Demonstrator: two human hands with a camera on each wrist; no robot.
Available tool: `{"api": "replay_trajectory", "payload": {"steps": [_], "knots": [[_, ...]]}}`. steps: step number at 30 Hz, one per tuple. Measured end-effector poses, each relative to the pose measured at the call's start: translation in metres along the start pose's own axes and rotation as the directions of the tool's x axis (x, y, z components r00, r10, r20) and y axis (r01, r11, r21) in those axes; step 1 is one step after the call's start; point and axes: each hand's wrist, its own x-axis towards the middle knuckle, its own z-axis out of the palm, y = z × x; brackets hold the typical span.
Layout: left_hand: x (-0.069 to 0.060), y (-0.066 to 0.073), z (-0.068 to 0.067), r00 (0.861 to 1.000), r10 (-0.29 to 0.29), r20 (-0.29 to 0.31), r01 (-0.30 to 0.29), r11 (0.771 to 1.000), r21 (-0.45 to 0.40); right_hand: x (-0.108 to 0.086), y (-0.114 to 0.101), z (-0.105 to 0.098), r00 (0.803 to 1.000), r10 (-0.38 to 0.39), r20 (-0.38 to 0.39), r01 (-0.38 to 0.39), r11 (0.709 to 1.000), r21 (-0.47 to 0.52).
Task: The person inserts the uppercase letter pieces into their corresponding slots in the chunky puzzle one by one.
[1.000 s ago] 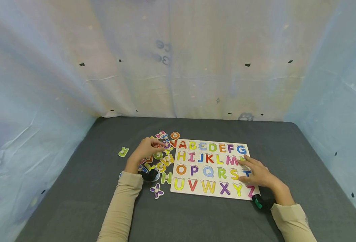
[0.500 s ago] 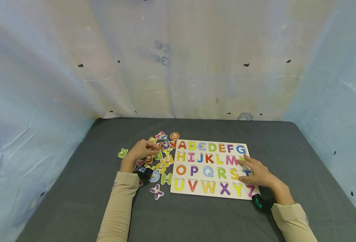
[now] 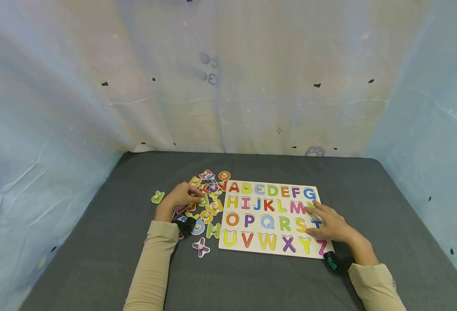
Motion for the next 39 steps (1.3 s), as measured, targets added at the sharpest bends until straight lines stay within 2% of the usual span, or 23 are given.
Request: {"api": "replay_trajectory", "payload": {"steps": [14,25,32,39], "knots": [[-0.0001,-0.0031,0.0021,1.0,0.021,-0.009,-0.021,1.0,0.009,0.0008,0.0008,0.0018,1.0,-0.003,-0.003,0.003,1.0,-0.002],[-0.0003,-0.0027,0.0047,0.999,-0.019,-0.048,0.018,0.999,-0.029,-0.001,-0.0001,0.0012,1.0,-0.015,-0.017,0.015,1.0,-0.017],[-0.0002,-0.0012,0.0054,0.998,-0.042,-0.045,0.04,0.998,-0.058,-0.0004,0.0003,-0.0005,1.0,-0.016,-0.017,0.016,1.0,-0.017],[0.0016,-0.0037,0.0039,1.0,-0.006,-0.019,0.006,0.999,-0.04,-0.001,0.0007,0.0011,0.999,-0.028,-0.026,0.028,1.0,-0.01]]}}
